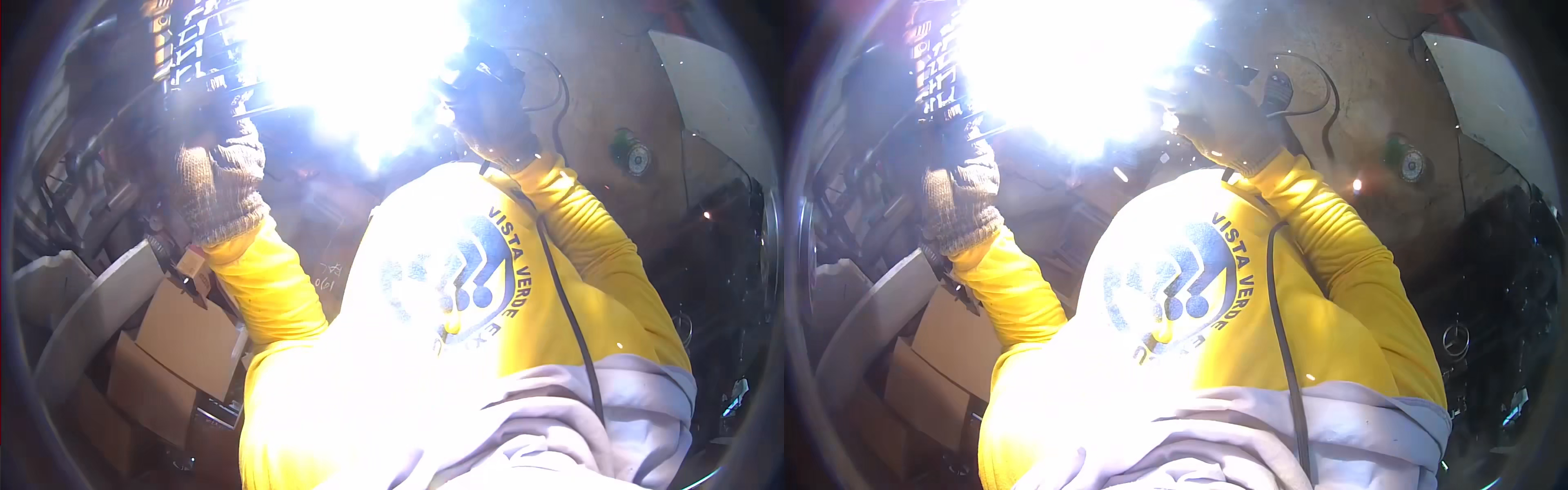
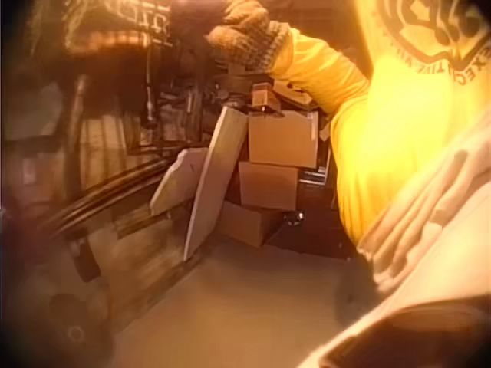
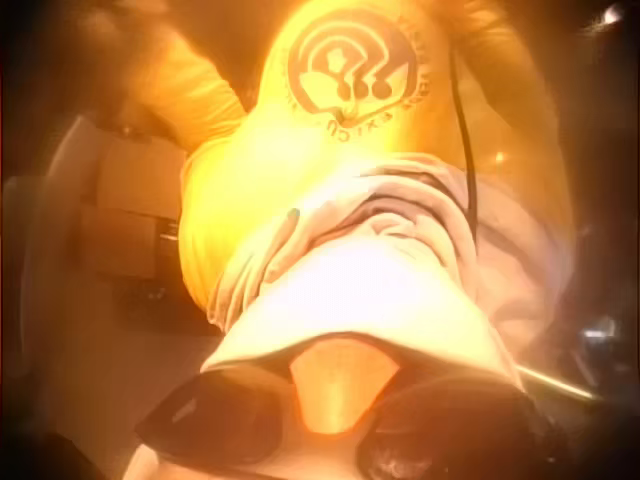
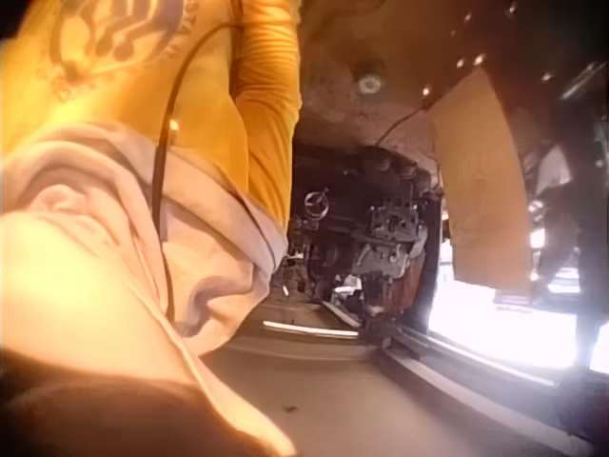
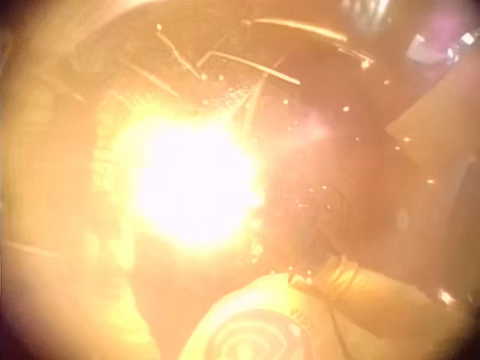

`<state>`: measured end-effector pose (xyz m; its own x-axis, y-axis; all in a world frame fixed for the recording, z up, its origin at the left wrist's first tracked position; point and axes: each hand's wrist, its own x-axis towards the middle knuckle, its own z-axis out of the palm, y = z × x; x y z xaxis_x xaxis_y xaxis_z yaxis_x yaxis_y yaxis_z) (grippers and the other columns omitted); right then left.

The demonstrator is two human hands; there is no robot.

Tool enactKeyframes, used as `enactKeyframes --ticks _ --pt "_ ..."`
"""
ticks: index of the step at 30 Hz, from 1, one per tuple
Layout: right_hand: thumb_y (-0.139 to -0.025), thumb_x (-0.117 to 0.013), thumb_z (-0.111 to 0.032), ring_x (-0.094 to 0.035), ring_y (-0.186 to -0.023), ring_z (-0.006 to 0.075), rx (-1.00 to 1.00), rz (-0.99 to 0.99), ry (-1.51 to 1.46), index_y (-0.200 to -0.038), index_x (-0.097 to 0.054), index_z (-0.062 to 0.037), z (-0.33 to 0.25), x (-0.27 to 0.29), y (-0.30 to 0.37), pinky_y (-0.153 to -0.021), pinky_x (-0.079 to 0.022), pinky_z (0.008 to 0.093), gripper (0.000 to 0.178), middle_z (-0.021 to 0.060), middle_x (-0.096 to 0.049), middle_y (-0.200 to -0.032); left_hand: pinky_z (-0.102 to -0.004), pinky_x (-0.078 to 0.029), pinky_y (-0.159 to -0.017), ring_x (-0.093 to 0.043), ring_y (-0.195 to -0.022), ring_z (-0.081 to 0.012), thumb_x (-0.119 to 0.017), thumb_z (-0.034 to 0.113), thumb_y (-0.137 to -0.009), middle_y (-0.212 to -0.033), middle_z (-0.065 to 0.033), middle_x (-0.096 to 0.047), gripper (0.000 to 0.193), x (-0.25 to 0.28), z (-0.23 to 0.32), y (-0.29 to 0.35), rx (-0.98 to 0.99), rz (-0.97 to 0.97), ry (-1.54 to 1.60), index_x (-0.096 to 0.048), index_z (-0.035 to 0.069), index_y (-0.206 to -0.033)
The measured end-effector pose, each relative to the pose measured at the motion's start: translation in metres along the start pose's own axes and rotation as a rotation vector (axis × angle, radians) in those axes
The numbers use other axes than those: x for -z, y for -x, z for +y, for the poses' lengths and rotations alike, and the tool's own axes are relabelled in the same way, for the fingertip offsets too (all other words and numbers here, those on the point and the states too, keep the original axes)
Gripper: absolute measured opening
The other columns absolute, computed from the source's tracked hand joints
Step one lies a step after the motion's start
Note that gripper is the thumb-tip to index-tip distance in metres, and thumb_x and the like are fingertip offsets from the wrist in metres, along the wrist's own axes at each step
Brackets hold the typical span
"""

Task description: The person welds metal rods together to construct a spherical cage structure using a welding electrode holder and a pair of pliers.

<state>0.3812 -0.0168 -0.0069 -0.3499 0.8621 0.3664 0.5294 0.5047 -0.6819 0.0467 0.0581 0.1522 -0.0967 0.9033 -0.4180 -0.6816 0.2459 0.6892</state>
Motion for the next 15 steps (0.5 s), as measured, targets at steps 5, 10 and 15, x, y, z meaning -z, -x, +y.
enactKeyframes --ticks 5,10,15 --pt "-0.089 -0.067 -0.022 -0.046 -0.123 0.0289 -0.474 0.107 -1.084 -0.129 -0.05 0.0025 -0.014 0.009 -0.006 -0.101 -0.04 0.0362 0.049 0.0146 -0.05 -0.128 -0.0295 -0.056 -0.081 -0.063 -0.097 -0.0202 -0.049 0.016 -0.101 -0.114 -0.0128 -0.063 0.027 -0.011 -0.018 0.002 -0.036 0.031 0.019 -0.055 -0.002 -0.121" --pt "-0.084 -0.064 -0.009 -0.053 -0.112 0.0222 -0.318 -0.001 -0.659 -0.131 -0.049 -0.0004 -0.017 0.024 -0.014 -0.094 -0.046 0.0335 0.049 0.012 -0.054 -0.121 -0.0374 -0.05 -0.098 -0.058 -0.113 -0.0281 -0.045 0.02 -0.102 -0.127 -0.0179 -0.058 0.034 0.011 -0.006 -0.003 0.101 -0.041 0.149 -0.053 -0.002 -0.127" --pt "-0.084 -0.067 -0.018 -0.062 -0.103 0.028 -0.354 -0.041 -0.589 -0.129 -0.049 -0.0006 -0.012 0.016 -0.005 -0.09 -0.048 0.0357 0.052 0.0148 -0.062 -0.111 -0.0373 -0.057 -0.083 -0.064 -0.1 -0.0271 -0.046 0.02 -0.102 -0.116 -0.0172 -0.062 0.03 -0.008 -0.014 -0.003 0.101 0.084 0.066 -0.055 -0.002 -0.121"
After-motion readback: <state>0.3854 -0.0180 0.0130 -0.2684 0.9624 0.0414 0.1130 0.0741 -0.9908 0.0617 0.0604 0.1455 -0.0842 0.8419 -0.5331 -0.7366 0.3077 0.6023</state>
